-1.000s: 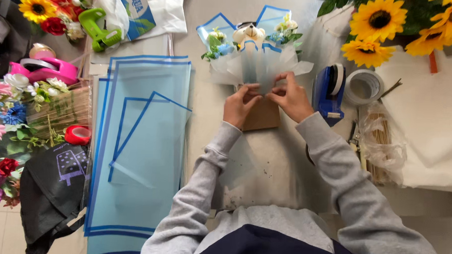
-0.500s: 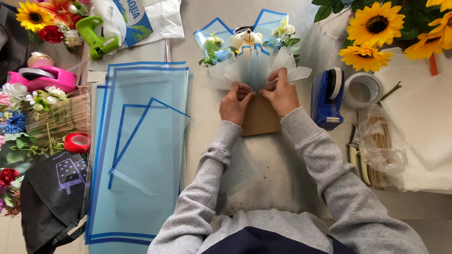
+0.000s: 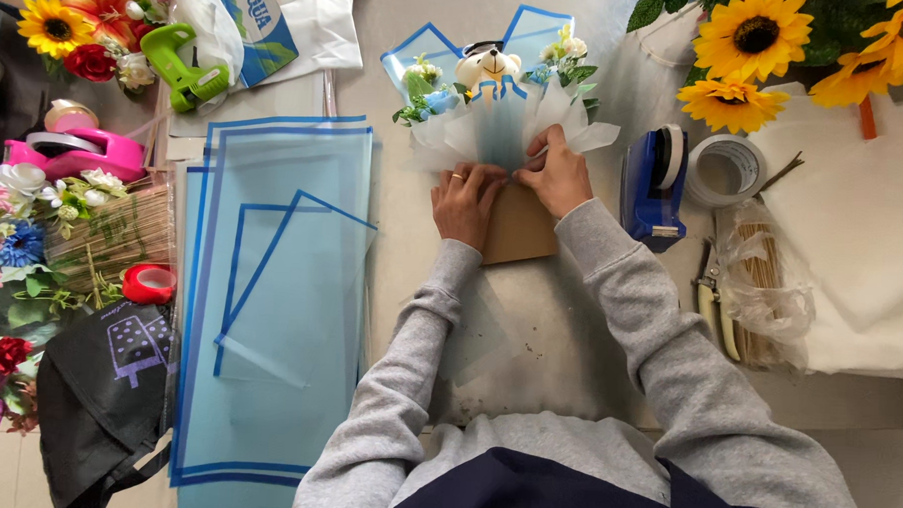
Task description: The person wraps a small flower bouquet containing a plush toy with translucent blue paper. They fold the paper around the bouquet, secure it with tape, and adjust the wrapping to create a neat presentation.
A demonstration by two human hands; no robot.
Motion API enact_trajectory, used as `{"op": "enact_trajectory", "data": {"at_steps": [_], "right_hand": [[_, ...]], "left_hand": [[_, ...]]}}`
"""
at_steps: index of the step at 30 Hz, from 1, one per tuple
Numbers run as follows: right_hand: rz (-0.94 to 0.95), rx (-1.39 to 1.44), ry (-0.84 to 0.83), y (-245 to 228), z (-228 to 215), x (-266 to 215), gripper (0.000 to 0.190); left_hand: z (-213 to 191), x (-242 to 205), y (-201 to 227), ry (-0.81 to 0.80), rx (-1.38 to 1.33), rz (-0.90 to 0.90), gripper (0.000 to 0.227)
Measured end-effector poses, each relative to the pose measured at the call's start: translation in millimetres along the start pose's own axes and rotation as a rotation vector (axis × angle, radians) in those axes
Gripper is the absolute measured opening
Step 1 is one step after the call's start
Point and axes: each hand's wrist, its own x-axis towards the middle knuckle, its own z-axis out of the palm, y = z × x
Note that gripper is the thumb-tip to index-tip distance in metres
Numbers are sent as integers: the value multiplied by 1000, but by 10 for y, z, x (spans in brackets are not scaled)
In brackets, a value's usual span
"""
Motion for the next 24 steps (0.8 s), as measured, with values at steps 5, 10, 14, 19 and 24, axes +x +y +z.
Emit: {"op": "enact_trajectory", "data": {"at_steps": [5, 10, 14, 19, 24], "right_hand": [[-40, 30, 6, -24, -1, -55, 41], [-127, 27, 68, -150, -25, -219, 40], [-201, 30, 180, -204, 30, -296, 33], [-233, 74, 242, -177, 60, -278, 35], [-264, 71, 287, -263, 76, -309, 38]], "left_hand": [[-36, 49, -26, -17, -32, -1, 16], [-59, 88, 5, -24, -10, -48, 17], [-74, 93, -3, -40, -5, -42, 16], [-30, 80, -37, -40, -57, -57, 14], [-40, 177, -14, -4, -58, -23, 17]]}}
